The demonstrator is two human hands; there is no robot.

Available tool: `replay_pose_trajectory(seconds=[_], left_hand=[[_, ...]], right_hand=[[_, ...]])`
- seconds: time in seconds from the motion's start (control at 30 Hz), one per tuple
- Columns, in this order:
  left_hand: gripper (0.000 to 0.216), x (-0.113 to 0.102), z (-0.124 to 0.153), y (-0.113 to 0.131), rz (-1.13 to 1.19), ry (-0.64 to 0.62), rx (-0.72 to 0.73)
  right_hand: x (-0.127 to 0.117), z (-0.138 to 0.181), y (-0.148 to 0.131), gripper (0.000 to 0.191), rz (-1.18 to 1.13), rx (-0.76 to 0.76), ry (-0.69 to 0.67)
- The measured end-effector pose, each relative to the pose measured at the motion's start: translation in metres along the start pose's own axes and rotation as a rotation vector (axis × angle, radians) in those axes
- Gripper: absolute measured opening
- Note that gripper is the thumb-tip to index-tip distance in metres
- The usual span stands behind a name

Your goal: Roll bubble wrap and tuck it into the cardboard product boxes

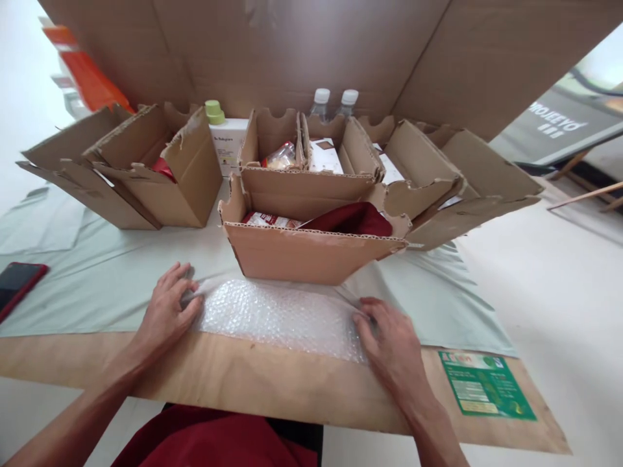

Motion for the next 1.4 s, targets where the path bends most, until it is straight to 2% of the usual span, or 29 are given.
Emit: replay_pose_trajectory(seconds=[0.1,0.17,0.3,0.37,0.43,0.53,0.6,0.67,0.7,0.73,0.77,0.87,0.93,0.97,1.03,1.1,1.17,1.23,1.33,1.4], left_hand=[[0.016,-0.015,-0.005,0.001,0.102,-0.034,-0.118],[0.017,-0.030,-0.017,-0.007,0.119,-0.068,-0.191],[0.030,-0.054,-0.067,-0.018,-0.028,-0.029,-0.101],[0.038,-0.049,-0.098,-0.012,-0.091,-0.035,-0.023],[0.044,-0.034,-0.124,0.001,-0.113,-0.066,0.082],[0.057,-0.010,-0.137,0.026,-0.083,-0.088,0.334],[0.056,-0.008,-0.123,0.033,-0.015,-0.050,0.461],[0.050,-0.020,-0.092,0.026,0.100,-0.037,0.483],[0.047,-0.030,-0.073,0.018,0.172,-0.072,0.469],[0.048,-0.041,-0.051,0.010,0.259,-0.149,0.447],[0.051,-0.052,-0.028,0.002,0.350,-0.279,0.398],[0.061,-0.084,0.034,-0.008,0.579,-0.597,0.269],[0.076,-0.093,0.057,-0.003,0.598,-0.666,0.173],[0.077,-0.093,0.061,0.001,0.584,-0.634,0.114],[0.061,-0.083,0.054,0.008,0.544,-0.483,-0.028],[0.044,-0.066,0.038,0.011,0.499,-0.342,-0.156],[0.044,-0.048,0.022,0.011,0.455,-0.294,-0.199],[0.051,-0.035,0.013,0.008,0.411,-0.312,-0.177],[0.057,-0.024,0.012,0.002,0.354,-0.342,-0.147],[0.058,-0.022,0.015,-0.001,0.313,-0.326,-0.133]], right_hand=[[-0.015,0.023,-0.014,0.027,-0.167,0.127,-0.101],[-0.014,0.046,-0.032,0.027,-0.302,0.180,-0.187],[0.019,0.097,-0.088,0.053,-0.653,0.250,-0.354],[0.041,0.114,-0.119,0.061,-0.757,0.199,-0.448],[0.060,0.121,-0.144,0.067,-0.775,0.119,-0.538],[0.073,0.117,-0.167,0.063,-0.744,0.021,-0.632],[0.073,0.111,-0.174,0.050,-0.747,-0.003,-0.670],[0.069,0.107,-0.176,0.038,-0.780,0.051,-0.694],[0.068,0.107,-0.175,0.035,-0.810,0.104,-0.715],[0.067,0.107,-0.175,0.034,-0.858,0.165,-0.749],[0.067,0.108,-0.176,0.036,-0.929,0.229,-0.795],[0.071,0.107,-0.183,0.054,-1.268,0.408,-0.892],[0.075,0.099,-0.190,0.059,-1.486,0.505,-0.853],[0.078,0.093,-0.193,0.059,-1.558,0.531,-0.813],[0.083,0.080,-0.198,0.058,-1.632,0.541,-0.710],[0.085,0.069,-0.197,0.058,-1.607,0.514,-0.589],[0.083,0.063,-0.189,0.056,-1.465,0.444,-0.443],[0.075,0.060,-0.180,0.048,-1.197,0.279,-0.293],[0.060,0.059,-0.180,0.040,-0.726,-0.149,-0.093],[0.059,0.058,-0.190,0.042,-0.474,-0.413,-0.021]])
Point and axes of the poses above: each hand's wrist, its own z-axis away from the middle knuckle, its own x-axis out of the palm, y = z × x, the point moved 4 cm from there along -z, towards the middle knuckle, and after that the axes turned 5 degrees about y, right-handed, at the moved point
